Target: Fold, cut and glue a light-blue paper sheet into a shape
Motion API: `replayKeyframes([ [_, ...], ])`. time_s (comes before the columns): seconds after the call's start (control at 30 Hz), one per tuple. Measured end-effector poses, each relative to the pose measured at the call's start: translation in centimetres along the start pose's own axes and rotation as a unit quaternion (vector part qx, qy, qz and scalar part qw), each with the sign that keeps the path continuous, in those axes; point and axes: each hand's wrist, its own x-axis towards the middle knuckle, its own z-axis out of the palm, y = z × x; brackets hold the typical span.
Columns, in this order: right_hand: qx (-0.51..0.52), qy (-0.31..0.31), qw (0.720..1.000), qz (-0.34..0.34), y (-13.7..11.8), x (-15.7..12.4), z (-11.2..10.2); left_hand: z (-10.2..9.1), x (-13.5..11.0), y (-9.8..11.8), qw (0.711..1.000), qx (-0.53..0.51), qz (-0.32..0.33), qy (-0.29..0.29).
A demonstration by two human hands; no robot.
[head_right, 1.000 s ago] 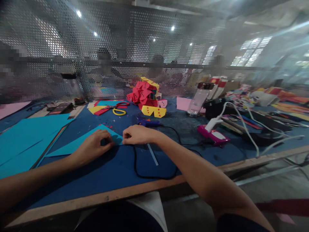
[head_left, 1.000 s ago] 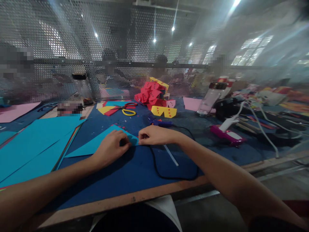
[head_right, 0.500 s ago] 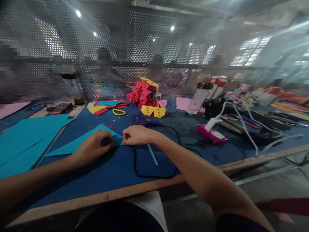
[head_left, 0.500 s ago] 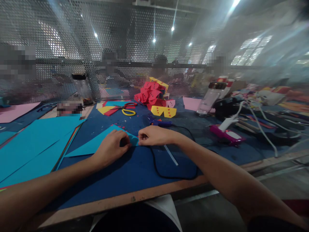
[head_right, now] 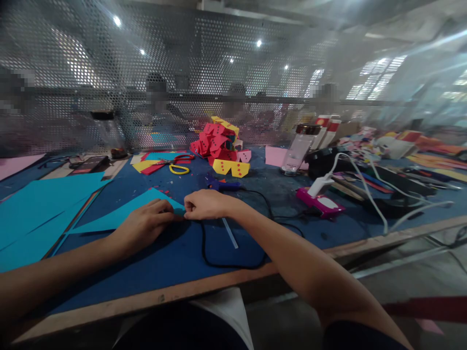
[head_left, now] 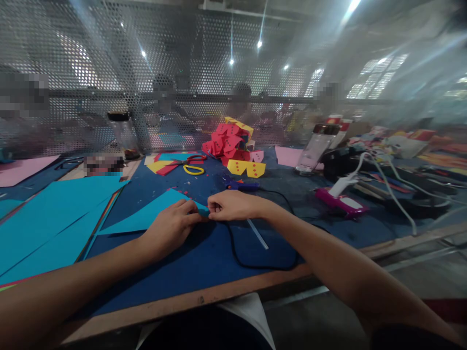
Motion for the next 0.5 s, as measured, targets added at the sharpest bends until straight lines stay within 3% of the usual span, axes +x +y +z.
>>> replayKeyframes([
  [0.5, -0.027, -0.044, 0.999, 0.013, 0.6, -0.7, -1.1, 0.1, 0.0, 0.0, 1.000, -0.010, 0.002, 0.011],
])
